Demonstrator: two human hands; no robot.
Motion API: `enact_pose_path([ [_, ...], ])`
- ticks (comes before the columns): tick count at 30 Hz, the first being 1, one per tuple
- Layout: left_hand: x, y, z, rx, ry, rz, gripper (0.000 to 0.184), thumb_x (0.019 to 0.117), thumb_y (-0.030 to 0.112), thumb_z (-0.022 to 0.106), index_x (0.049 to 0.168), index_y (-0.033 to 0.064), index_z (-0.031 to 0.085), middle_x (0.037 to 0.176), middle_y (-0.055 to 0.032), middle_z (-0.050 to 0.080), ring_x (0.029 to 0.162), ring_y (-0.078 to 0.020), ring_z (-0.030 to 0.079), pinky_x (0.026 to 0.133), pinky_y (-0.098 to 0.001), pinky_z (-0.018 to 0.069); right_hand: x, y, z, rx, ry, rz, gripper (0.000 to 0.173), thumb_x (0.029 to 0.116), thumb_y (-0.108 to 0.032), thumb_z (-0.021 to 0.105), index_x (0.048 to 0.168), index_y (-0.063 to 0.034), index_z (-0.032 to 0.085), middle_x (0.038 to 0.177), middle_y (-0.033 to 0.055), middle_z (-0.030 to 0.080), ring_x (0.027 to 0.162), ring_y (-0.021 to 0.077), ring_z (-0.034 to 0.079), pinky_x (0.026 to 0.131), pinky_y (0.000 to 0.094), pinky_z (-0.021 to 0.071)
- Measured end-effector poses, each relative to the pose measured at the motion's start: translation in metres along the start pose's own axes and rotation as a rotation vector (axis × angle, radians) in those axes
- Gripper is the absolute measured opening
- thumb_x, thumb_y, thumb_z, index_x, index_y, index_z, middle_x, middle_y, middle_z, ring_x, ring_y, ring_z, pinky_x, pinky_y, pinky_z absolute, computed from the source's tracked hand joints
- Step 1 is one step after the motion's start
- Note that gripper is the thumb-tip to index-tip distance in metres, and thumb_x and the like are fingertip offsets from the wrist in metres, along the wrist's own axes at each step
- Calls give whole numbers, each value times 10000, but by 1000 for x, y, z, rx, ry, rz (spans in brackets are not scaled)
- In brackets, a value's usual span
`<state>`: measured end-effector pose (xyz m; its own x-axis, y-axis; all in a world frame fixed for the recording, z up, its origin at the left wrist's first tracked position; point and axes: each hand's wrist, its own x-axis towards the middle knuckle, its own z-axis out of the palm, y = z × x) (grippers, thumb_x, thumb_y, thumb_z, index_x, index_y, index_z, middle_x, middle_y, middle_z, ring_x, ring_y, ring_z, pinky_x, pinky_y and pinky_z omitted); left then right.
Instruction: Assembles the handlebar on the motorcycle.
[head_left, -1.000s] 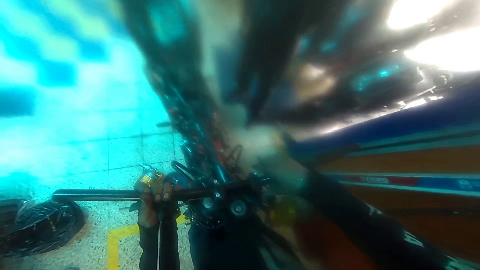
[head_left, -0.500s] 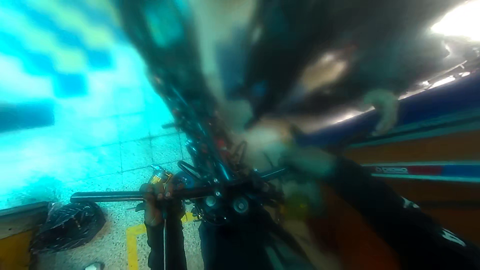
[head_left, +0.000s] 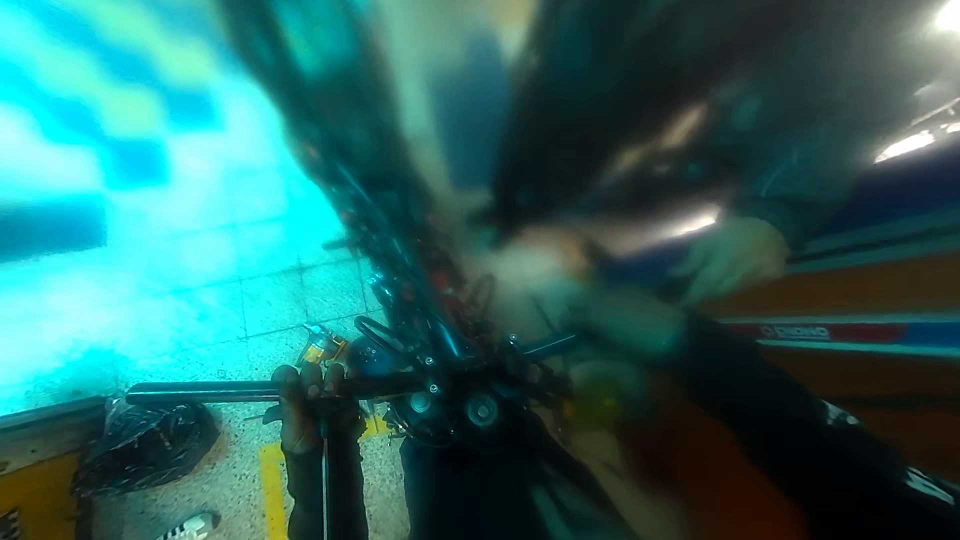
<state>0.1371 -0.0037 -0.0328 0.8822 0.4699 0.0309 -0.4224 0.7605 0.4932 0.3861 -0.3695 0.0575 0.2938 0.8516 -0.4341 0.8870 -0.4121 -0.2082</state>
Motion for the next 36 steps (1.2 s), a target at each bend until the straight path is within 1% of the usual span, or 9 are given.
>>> enact_pose_path([
  [7, -8, -2, -5, -57, -74, 20, 143, 958, 303, 690, 1002, 178, 743, 834, 3, 714, 817, -175, 704, 850, -425, 587, -6, -2, 6, -59, 66, -46, 450, 839, -640, 710, 907, -195, 710, 870, 12, 634, 808, 214, 665, 648, 421, 551],
  [10, -8, -1, -6, -40, -65, 23, 155, 961, 313, 685, 1004, 172, 734, 827, 1, 707, 810, -181, 701, 837, -428, 590, -5, -2, 7, -31, 38, -35, 472, 824, -637, 744, 937, -180, 713, 914, 28, 662, 855, 234, 669, 688, 433, 539],
  [15, -7, 1, -5, -20, -46, 1, 167, 971, 329, 667, 1012, 183, 739, 821, 16, 706, 807, -165, 701, 847, -421, 587, -4, 1, 14, -50, 173, -61, 471, 831, -652, 695, 953, -196, 705, 861, 10, 621, 799, 220, 653, 623, 404, 528],
  [25, -7, 2, 0, -13, -31, 4, 146, 952, 309, 696, 1019, 189, 745, 821, 26, 703, 800, -146, 695, 851, -399, 588, -3, 3, 15, -10, 173, -79, 485, 805, -668, 716, 966, -211, 697, 890, 7, 603, 806, 212, 627, 627, 398, 508],
  [28, -10, 4, -3, 27, -16, -5, 191, 938, 342, 702, 1065, 211, 758, 882, 42, 719, 859, -134, 699, 902, -395, 575, -2, -3, 12, 47, 274, -63, 619, 762, -759, 680, 1088, -233, 709, 915, 5, 628, 820, 210, 636, 635, 405, 511],
  [29, -12, 6, -8, 47, -32, -26, 222, 945, 365, 693, 1118, 240, 755, 930, 58, 726, 908, -123, 697, 946, -395, 560, 0, -8, 8, 84, 301, -59, 635, 790, -762, 651, 1140, -236, 711, 933, 9, 634, 831, 208, 635, 653, 406, 513],
  [32, -14, 9, -11, 53, -41, -71, 271, 946, 391, 685, 1183, 274, 745, 977, 75, 732, 964, -117, 695, 999, -408, 538, 10, -31, -10, 214, 285, -49, 428, 955, -544, 624, 1214, -219, 726, 984, 43, 671, 904, 233, 662, 752, 437, 546],
  [34, -13, 9, -10, 47, -29, -67, 259, 946, 386, 687, 1170, 270, 747, 958, 71, 729, 949, -126, 698, 984, -417, 545, 24, -35, -1, 244, 328, -57, 248, 977, -348, 657, 1174, -227, 746, 998, 45, 686, 914, 239, 675, 755, 443, 550],
  [36, -12, 9, -7, 95, 5, -49, 260, 935, 409, 697, 1154, 277, 741, 939, 75, 728, 930, -127, 702, 963, -429, 557, 36, -31, 16, 249, 400, -49, 247, 996, -306, 628, 1217, -225, 706, 1036, 39, 673, 932, 222, 675, 767, 426, 570],
])
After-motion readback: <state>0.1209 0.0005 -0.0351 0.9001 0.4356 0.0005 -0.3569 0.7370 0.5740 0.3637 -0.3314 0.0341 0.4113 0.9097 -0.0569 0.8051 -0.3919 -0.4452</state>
